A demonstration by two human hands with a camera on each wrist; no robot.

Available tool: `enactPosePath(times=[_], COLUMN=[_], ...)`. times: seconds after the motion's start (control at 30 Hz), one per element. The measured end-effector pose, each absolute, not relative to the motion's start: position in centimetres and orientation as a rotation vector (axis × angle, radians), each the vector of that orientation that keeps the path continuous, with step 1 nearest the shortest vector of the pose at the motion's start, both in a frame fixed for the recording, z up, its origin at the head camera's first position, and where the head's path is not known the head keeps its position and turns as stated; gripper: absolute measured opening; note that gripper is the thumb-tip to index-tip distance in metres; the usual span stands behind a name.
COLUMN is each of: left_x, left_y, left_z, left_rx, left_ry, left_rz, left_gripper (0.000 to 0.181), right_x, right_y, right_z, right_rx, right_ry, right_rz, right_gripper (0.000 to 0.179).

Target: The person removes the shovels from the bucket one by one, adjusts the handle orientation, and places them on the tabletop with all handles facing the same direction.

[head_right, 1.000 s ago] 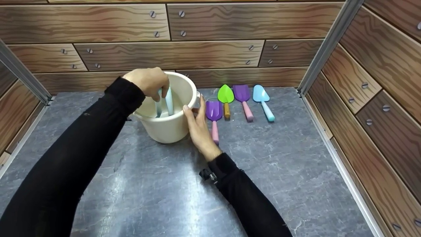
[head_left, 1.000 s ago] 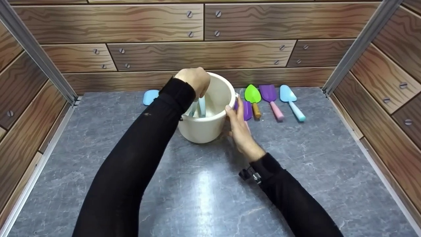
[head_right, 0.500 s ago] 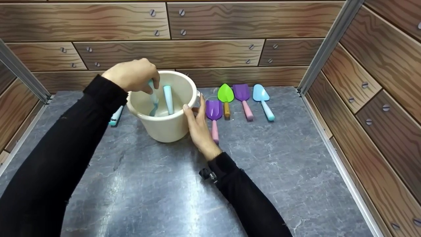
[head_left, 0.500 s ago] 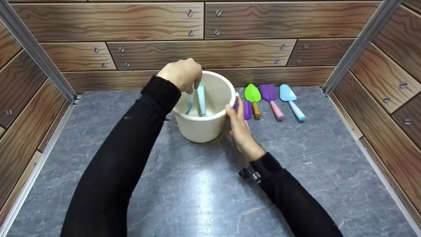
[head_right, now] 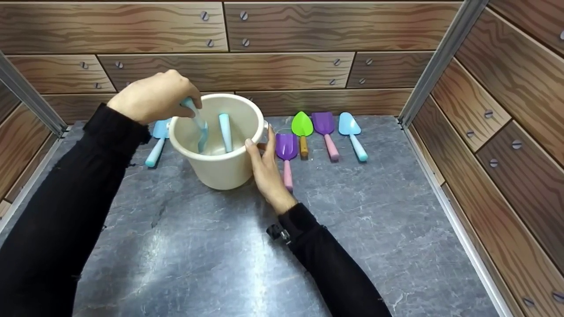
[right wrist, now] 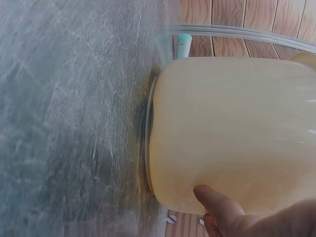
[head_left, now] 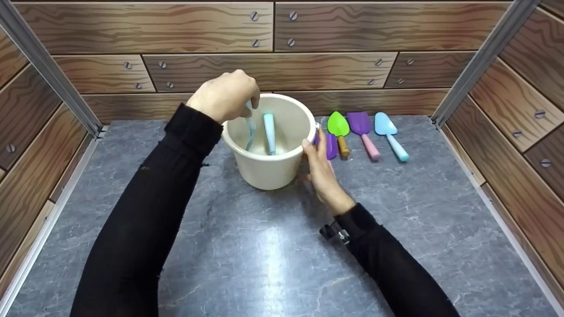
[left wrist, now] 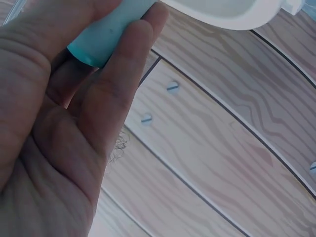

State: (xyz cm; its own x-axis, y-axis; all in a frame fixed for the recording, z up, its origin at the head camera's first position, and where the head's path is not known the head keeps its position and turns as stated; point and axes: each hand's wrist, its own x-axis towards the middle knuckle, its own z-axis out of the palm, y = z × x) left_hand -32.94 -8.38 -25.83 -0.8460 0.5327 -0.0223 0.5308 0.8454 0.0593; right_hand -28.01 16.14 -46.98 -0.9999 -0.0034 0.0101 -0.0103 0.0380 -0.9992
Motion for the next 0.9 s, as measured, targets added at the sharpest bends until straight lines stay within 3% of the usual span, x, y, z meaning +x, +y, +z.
enactPosePath(times=[0.9], left_x=[-30.1], left_y=[-12.0], left_z=[-25.8], left_rx=[1.153], left_ry=[3.227], left_rz=[0.225], left_gripper=[0.023], right_x=[-28.1], right_y=[16.1], right_z=[-47.1], right_rx=[0.006], right_ry=[-2.274], right_rz=[2.170], right_gripper=[0.091])
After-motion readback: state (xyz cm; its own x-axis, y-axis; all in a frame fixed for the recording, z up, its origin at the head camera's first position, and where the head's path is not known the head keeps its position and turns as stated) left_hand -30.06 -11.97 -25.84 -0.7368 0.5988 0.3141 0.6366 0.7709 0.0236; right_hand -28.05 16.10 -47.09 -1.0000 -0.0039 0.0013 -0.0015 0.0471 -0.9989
